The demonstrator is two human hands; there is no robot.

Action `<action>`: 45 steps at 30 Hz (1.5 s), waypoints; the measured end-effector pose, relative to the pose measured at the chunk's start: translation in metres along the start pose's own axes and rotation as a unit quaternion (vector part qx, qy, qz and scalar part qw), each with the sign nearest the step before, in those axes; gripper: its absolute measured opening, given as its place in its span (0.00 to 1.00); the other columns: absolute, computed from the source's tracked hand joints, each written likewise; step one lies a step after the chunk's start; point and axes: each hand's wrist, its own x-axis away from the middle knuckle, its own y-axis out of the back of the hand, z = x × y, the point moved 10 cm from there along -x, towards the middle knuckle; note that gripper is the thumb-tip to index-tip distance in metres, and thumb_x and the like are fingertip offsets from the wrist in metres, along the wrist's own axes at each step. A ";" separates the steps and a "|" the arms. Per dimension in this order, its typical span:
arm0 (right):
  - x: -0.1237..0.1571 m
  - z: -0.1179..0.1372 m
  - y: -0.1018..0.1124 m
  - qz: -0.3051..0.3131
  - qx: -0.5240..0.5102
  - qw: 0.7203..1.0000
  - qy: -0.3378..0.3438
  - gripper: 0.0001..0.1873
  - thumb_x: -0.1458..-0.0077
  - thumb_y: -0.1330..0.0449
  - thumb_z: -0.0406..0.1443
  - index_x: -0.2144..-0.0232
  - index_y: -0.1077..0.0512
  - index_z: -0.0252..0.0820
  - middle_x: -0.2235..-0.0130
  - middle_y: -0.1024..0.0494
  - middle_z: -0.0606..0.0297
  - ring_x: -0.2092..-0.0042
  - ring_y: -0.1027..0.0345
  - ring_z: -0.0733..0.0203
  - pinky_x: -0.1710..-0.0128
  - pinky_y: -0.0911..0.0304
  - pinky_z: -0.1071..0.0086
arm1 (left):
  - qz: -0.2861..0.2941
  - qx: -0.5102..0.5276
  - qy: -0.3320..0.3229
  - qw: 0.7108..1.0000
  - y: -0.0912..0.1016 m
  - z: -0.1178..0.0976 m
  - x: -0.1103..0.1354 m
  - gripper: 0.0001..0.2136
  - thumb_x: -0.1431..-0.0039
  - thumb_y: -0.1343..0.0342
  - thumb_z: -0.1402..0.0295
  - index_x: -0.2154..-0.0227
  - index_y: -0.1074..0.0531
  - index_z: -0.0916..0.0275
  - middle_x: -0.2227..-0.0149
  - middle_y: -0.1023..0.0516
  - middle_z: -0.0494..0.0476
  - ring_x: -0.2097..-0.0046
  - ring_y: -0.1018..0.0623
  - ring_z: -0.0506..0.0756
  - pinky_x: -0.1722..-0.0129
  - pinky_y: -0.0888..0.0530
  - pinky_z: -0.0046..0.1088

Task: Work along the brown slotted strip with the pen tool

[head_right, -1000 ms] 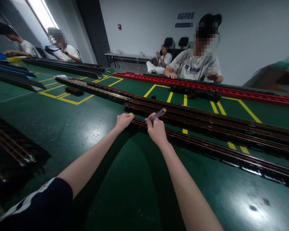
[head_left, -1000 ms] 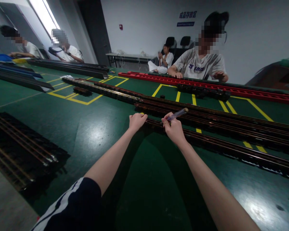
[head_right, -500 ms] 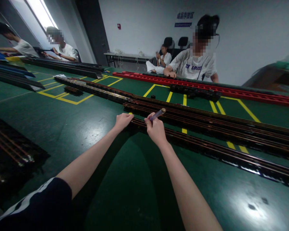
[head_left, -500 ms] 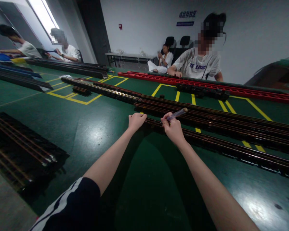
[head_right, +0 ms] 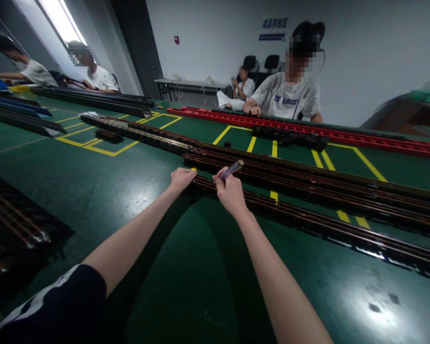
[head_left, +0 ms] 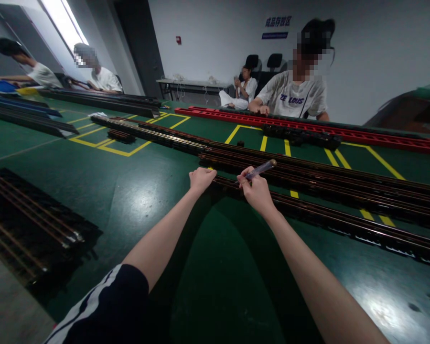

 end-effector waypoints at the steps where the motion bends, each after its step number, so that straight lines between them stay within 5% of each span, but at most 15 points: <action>1: 0.000 0.001 0.000 0.000 -0.003 1.000 0.000 0.09 0.44 0.49 0.40 0.71 0.38 0.39 0.75 0.31 0.65 0.73 0.38 0.66 0.68 0.45 0.73 | -0.006 0.005 0.005 1.000 0.002 0.001 0.001 0.17 0.50 0.55 0.58 0.82 0.26 0.60 0.76 0.24 0.53 0.62 0.23 0.59 0.49 0.33 0.34; 24: 0.001 -0.001 0.010 -0.040 -0.023 0.999 -0.008 0.11 0.45 0.49 0.41 0.73 0.38 0.39 0.77 0.31 0.64 0.75 0.38 0.67 0.70 0.45 0.74 | -0.068 0.017 0.075 0.995 0.023 0.004 0.017 0.18 0.47 0.57 0.61 0.77 0.23 0.61 0.68 0.19 0.59 0.58 0.23 0.60 0.45 0.36 0.39; 33: 0.000 -0.003 0.011 -0.042 -0.019 0.999 0.001 0.12 0.45 0.49 0.42 0.73 0.38 0.39 0.77 0.31 0.64 0.74 0.37 0.66 0.71 0.44 0.74 | -0.091 0.005 0.051 0.995 0.025 0.002 0.018 0.18 0.43 0.61 0.63 0.74 0.26 0.61 0.63 0.20 0.61 0.56 0.25 0.60 0.46 0.38 0.43; 38: 0.002 -0.004 0.013 -0.054 -0.017 0.998 0.004 0.13 0.45 0.50 0.43 0.74 0.38 0.39 0.78 0.31 0.64 0.75 0.38 0.67 0.71 0.44 0.74 | -0.166 -0.021 -0.072 0.983 0.033 -0.025 0.027 0.14 0.39 0.59 0.66 0.66 0.27 0.58 0.58 0.22 0.57 0.52 0.29 0.58 0.49 0.38 0.39; 45: 0.002 -0.008 0.017 -0.069 0.007 0.998 0.009 0.14 0.45 0.50 0.44 0.74 0.38 0.39 0.78 0.31 0.64 0.75 0.37 0.65 0.70 0.45 0.73 | -0.115 -0.123 -0.285 0.944 0.008 -0.070 0.049 0.17 0.37 0.60 0.66 0.66 0.25 0.60 0.60 0.22 0.58 0.54 0.29 0.56 0.48 0.40 0.39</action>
